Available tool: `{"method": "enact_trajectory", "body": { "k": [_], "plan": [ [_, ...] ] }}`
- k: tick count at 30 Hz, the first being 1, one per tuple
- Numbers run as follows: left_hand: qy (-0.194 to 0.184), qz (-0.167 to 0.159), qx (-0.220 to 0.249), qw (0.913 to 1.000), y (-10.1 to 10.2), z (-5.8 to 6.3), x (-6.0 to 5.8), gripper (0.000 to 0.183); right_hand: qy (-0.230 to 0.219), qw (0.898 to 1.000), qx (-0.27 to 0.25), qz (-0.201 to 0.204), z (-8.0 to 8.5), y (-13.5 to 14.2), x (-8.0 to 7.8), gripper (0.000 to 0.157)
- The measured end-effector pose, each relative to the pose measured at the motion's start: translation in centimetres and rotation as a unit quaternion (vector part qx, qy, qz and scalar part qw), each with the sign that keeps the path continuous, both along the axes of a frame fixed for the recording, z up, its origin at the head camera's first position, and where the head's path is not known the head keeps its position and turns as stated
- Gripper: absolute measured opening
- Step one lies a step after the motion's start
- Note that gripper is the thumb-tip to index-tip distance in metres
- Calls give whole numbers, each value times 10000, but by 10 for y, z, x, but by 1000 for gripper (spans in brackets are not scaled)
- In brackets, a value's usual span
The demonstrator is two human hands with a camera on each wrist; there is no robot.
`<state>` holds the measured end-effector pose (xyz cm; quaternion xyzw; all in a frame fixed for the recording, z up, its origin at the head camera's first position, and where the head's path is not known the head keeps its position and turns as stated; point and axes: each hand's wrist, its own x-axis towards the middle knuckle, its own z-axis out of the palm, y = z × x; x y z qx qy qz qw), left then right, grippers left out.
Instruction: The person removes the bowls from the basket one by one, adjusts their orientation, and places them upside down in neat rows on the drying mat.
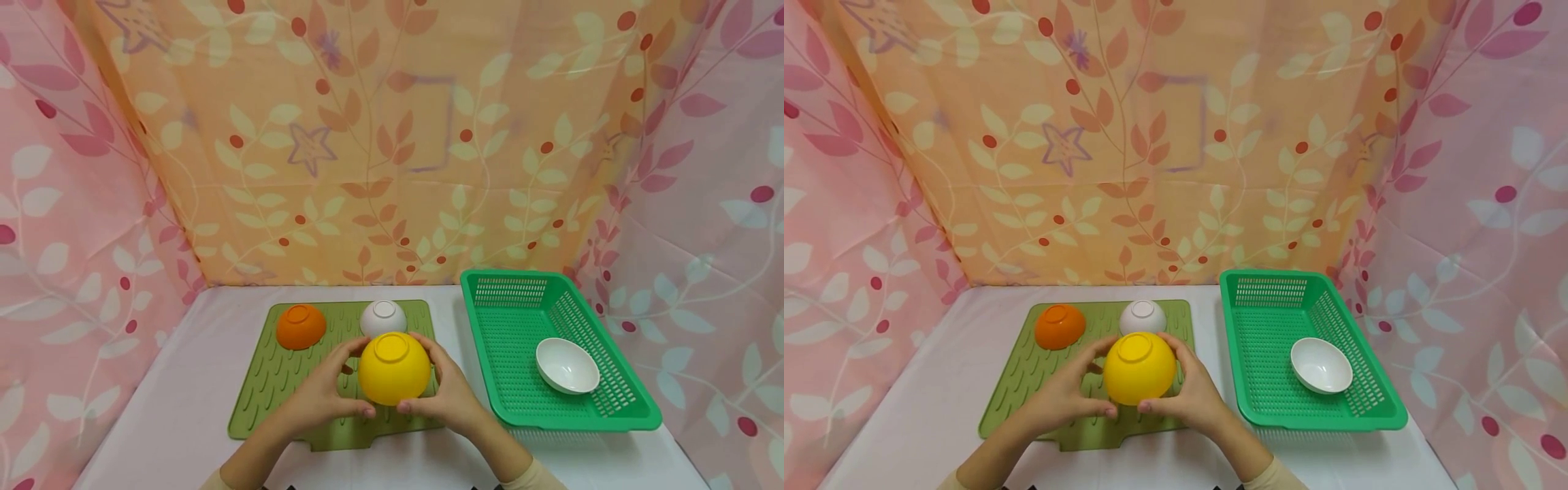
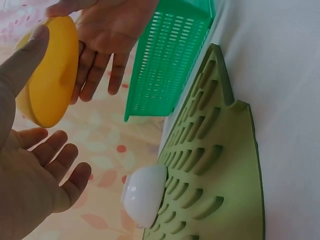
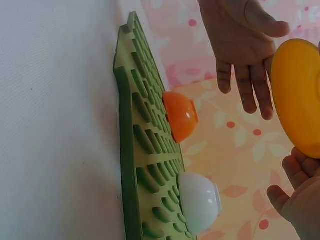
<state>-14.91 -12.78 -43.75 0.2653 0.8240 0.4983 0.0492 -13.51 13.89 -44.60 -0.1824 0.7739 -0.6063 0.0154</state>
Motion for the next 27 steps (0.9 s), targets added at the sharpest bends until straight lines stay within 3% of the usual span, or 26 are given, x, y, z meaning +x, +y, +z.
{"method": "enact_trajectory", "body": {
  "k": [5, 13, 27],
  "plan": [
    [-289, -158, 170, 9993, 2, 3, 2, 105, 46, 9999, -44, 114, -1, -1, 1, 100],
    [-492, -133, 191, 9985, 3, 5, 5, 104, 104, 9992, -143, 352, -1, -3, 3, 101],
    [-435, -153, 96, 9989, -8, 8, 4, 103, 248, 9990, 82, 360, -8, -13, 4, 105]
  ]
}}
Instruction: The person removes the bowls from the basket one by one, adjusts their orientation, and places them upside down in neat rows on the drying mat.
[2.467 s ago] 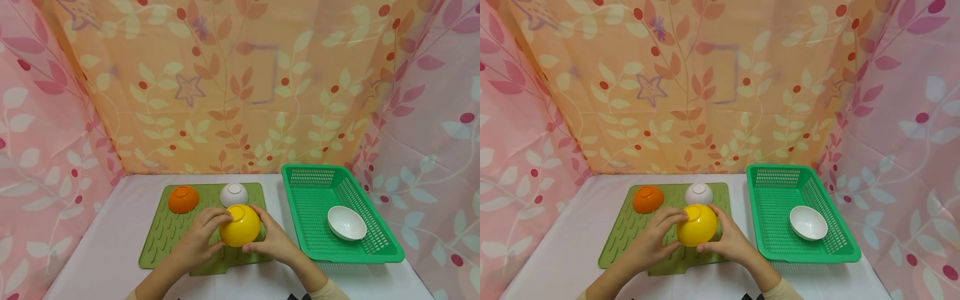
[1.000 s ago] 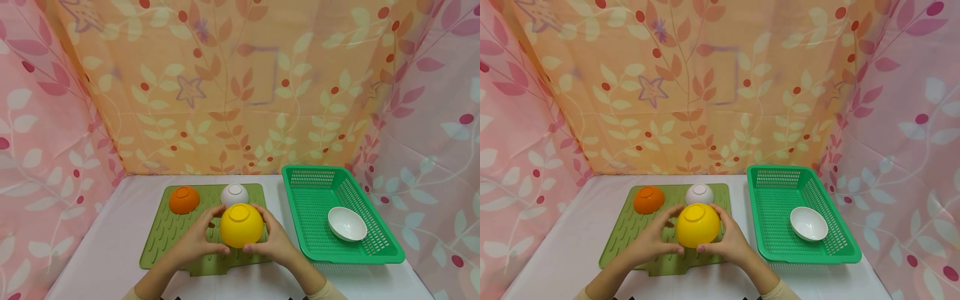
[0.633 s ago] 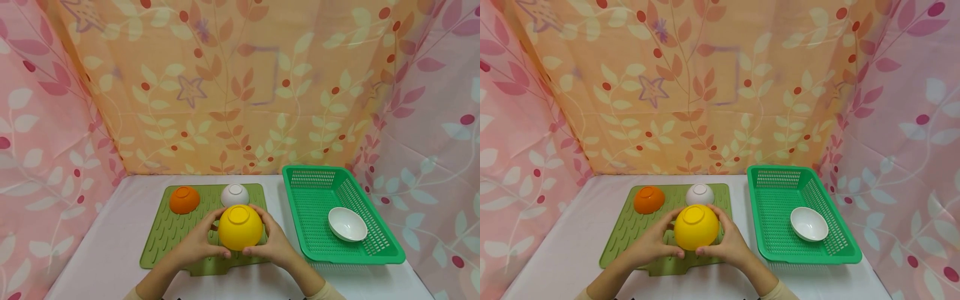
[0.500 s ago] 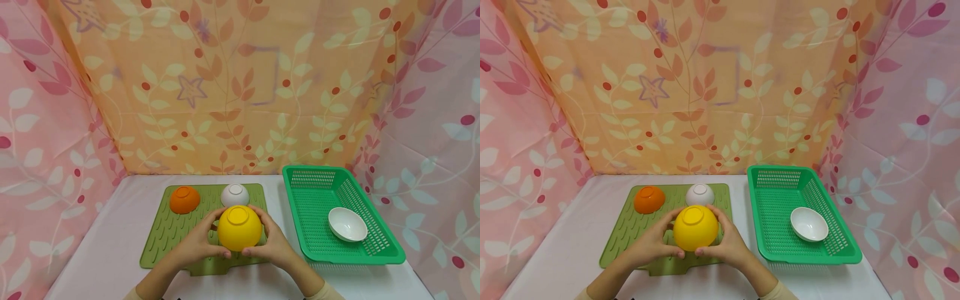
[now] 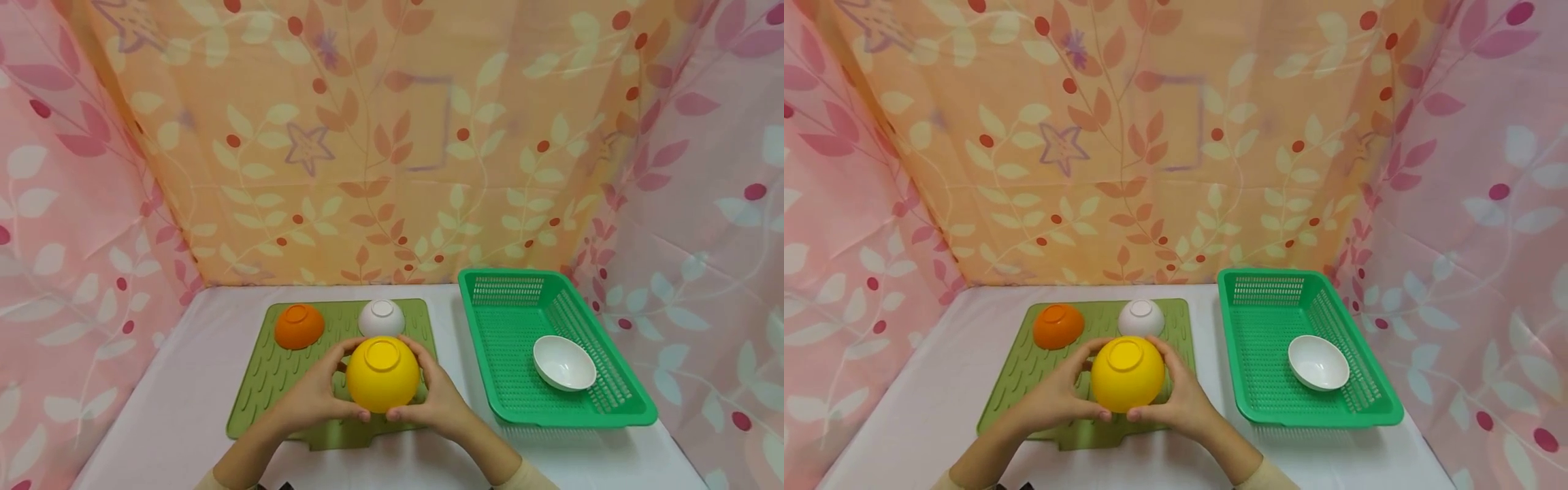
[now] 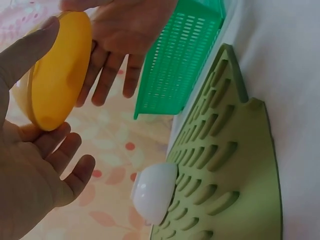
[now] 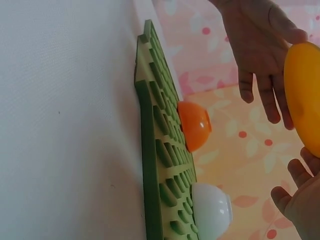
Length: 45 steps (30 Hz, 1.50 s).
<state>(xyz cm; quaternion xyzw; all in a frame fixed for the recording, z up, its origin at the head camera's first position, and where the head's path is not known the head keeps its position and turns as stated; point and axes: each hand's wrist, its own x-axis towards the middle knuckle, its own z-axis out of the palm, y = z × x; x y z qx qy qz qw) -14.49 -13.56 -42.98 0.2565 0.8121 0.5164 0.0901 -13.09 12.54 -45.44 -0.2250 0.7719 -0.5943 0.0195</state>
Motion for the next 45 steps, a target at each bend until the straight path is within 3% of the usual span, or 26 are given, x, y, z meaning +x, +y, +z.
{"method": "enact_trajectory", "body": {
  "k": [4, 8, 12, 19, 26, 31, 38, 45],
  "plan": [
    [-60, 30, 67, 10000, -3, -1, -2, 104, 252, 9993, 238, -127, 2, -3, -2, 109],
    [-223, 243, 203, 9992, -1, -3, -4, 105, 391, 9966, 471, -552, 6, -4, -4, 108],
    [-229, 570, 274, 9977, 1, -1, -6, 106, 233, 9951, 447, -852, 11, -6, -6, 101],
    [-45, 833, 133, 9964, -5, 4, -11, 111, 202, 9931, 429, -1071, 14, -14, -10, 94],
    [111, 925, 42, 9956, -11, 7, -14, 111, 411, 9933, 451, -985, 16, -21, -16, 92],
    [207, 926, -23, 9955, -13, 7, -16, 109, 339, 9948, 351, -897, 15, -23, -21, 89],
    [304, 1174, -124, 9925, -14, 8, -18, 106, 88, 9969, 210, -757, 13, -28, -30, 88],
    [312, 1372, -44, 9900, -26, 5, -16, 105, 506, 9959, 309, -690, 11, -42, -36, 89]
  ]
}}
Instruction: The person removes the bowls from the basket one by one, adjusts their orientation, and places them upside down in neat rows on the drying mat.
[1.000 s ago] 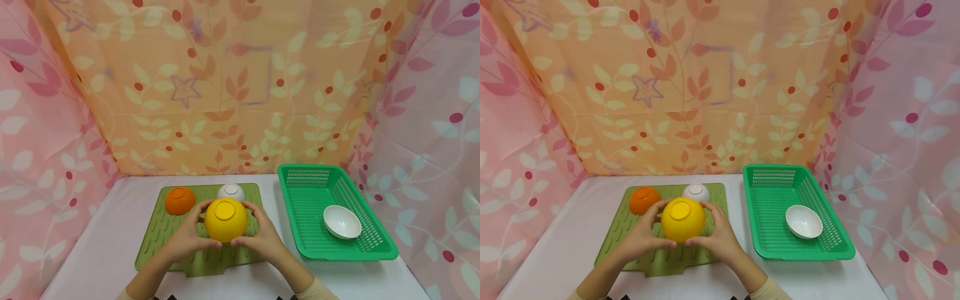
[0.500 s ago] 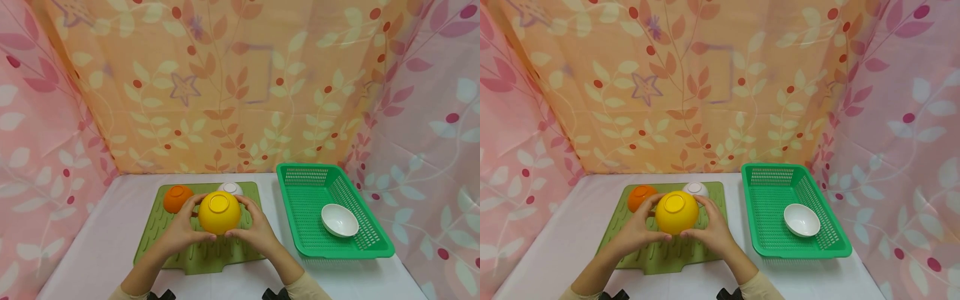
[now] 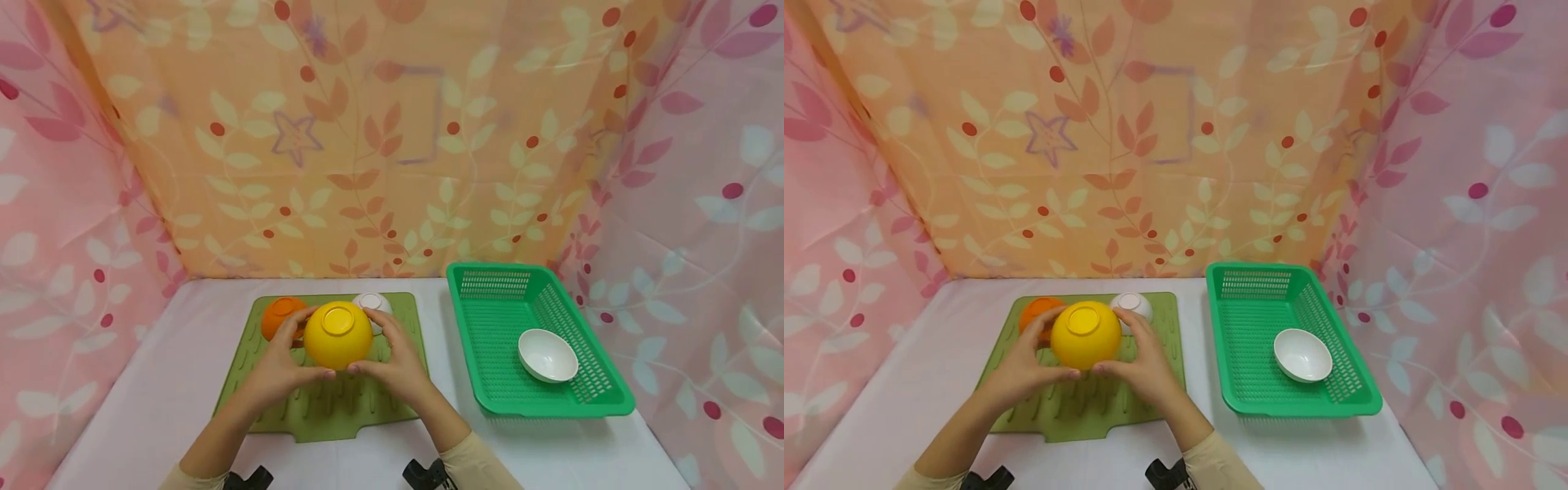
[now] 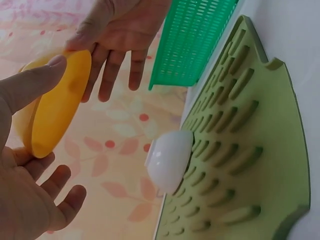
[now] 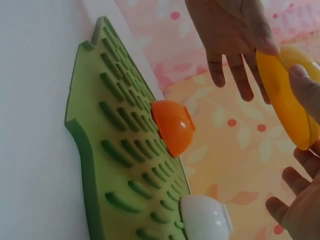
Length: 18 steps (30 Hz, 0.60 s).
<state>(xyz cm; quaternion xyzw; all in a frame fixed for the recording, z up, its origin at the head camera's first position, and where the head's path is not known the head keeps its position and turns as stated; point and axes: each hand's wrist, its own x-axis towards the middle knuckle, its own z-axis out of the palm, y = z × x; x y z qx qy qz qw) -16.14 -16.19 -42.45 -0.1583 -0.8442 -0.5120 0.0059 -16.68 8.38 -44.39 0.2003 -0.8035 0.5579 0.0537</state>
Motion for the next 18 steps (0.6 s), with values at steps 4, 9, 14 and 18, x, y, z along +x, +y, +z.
{"method": "enact_trajectory", "body": {
  "k": [4, 9, 14, 18],
  "plan": [
    [-157, 129, -88, 9998, -9, -4, 0, 107, -142, 9999, -44, 67, -1, -10, -1, 87],
    [-14, 136, -186, 9997, -24, -11, 1, 106, -284, 9993, -171, 182, -5, -25, -1, 86],
    [97, 135, -356, 9992, -41, -17, 2, 105, -357, 9991, -91, 193, -12, -41, -1, 86],
    [-135, 212, -551, 9982, -57, -19, 5, 107, -514, 9983, -20, 262, -17, -56, 1, 88]
  ]
}}
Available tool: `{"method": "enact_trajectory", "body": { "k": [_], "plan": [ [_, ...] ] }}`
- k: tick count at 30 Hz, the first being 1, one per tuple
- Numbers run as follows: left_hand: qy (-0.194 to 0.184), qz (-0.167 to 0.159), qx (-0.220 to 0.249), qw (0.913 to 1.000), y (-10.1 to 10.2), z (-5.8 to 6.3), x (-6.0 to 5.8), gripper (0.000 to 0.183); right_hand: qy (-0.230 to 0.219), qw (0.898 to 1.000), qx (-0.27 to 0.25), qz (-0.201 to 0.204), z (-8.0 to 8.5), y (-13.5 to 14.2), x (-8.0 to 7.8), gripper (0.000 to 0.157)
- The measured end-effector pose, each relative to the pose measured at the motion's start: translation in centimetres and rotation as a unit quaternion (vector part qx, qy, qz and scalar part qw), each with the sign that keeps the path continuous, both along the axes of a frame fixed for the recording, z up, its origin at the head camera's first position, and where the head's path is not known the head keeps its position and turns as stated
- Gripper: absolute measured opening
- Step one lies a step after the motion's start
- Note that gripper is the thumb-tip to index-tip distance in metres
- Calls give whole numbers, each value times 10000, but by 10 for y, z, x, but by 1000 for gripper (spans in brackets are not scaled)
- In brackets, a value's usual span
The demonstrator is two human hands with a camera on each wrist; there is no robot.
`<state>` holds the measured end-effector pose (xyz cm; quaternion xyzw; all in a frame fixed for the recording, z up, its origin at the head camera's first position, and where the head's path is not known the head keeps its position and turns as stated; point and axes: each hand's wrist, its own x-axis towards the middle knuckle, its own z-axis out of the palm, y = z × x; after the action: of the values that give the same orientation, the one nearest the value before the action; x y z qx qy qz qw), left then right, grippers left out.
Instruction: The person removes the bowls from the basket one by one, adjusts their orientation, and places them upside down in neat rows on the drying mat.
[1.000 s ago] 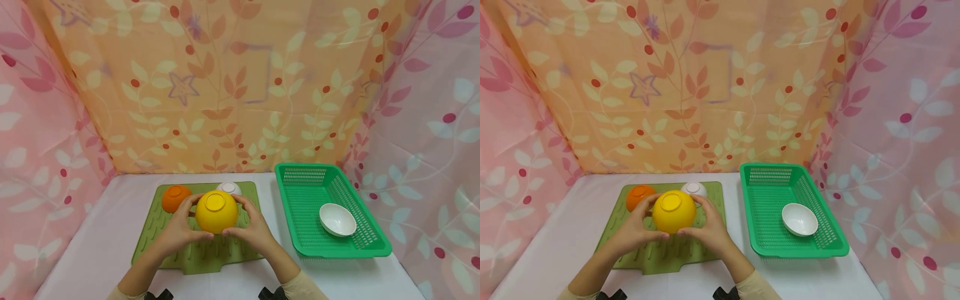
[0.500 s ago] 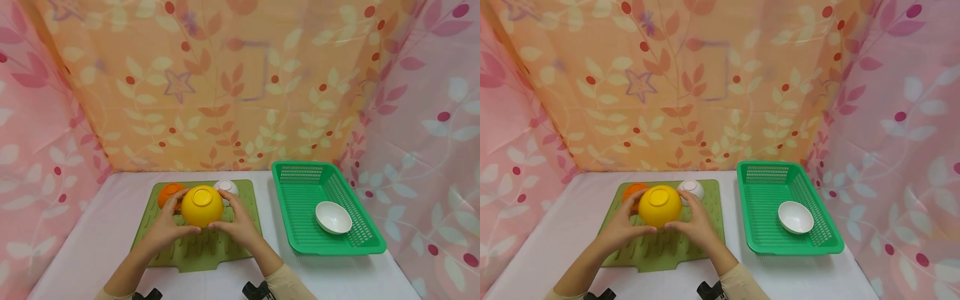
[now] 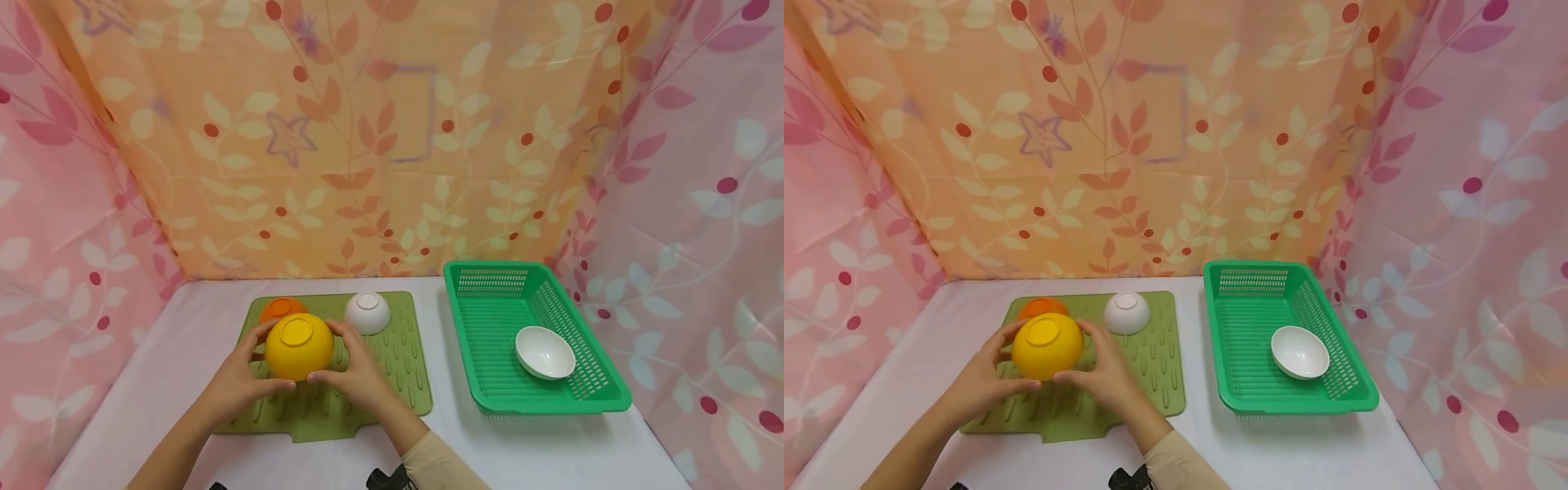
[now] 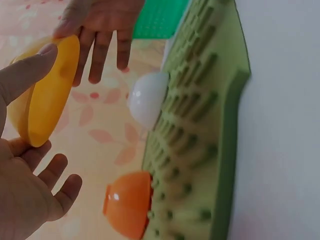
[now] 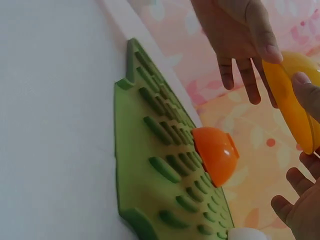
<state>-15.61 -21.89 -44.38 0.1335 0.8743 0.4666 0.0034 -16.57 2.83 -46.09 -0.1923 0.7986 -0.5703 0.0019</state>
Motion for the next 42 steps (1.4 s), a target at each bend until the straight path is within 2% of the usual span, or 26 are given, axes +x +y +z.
{"method": "enact_trajectory", "body": {
  "k": [6, 10, 15, 21, 27, 34, 42],
  "plan": [
    [-117, 69, -352, 9993, -17, -4, 2, 108, -276, 9995, 143, 62, -7, -20, 1, 90],
    [-140, 88, -574, 9982, -28, -12, 1, 108, -404, 9982, 425, 78, -14, -31, -1, 90],
    [-216, 69, -799, 9965, -40, -21, -4, 110, -368, 9968, 710, 59, -22, -41, -4, 91],
    [-49, -18, -1086, 9941, -51, -27, -9, 111, -179, 9939, 1088, -28, -27, -51, -9, 89],
    [-175, -50, -1170, 9930, -62, -33, -10, 109, -109, 9864, 1631, -167, -31, -63, -10, 88],
    [-341, -82, -1397, 9896, -73, -44, -14, 111, -37, 9800, 1954, -362, -39, -77, -11, 87],
    [-323, -202, -1753, 9838, -83, -58, -19, 115, 195, 9623, 2670, -476, -48, -88, -14, 85]
  ]
}}
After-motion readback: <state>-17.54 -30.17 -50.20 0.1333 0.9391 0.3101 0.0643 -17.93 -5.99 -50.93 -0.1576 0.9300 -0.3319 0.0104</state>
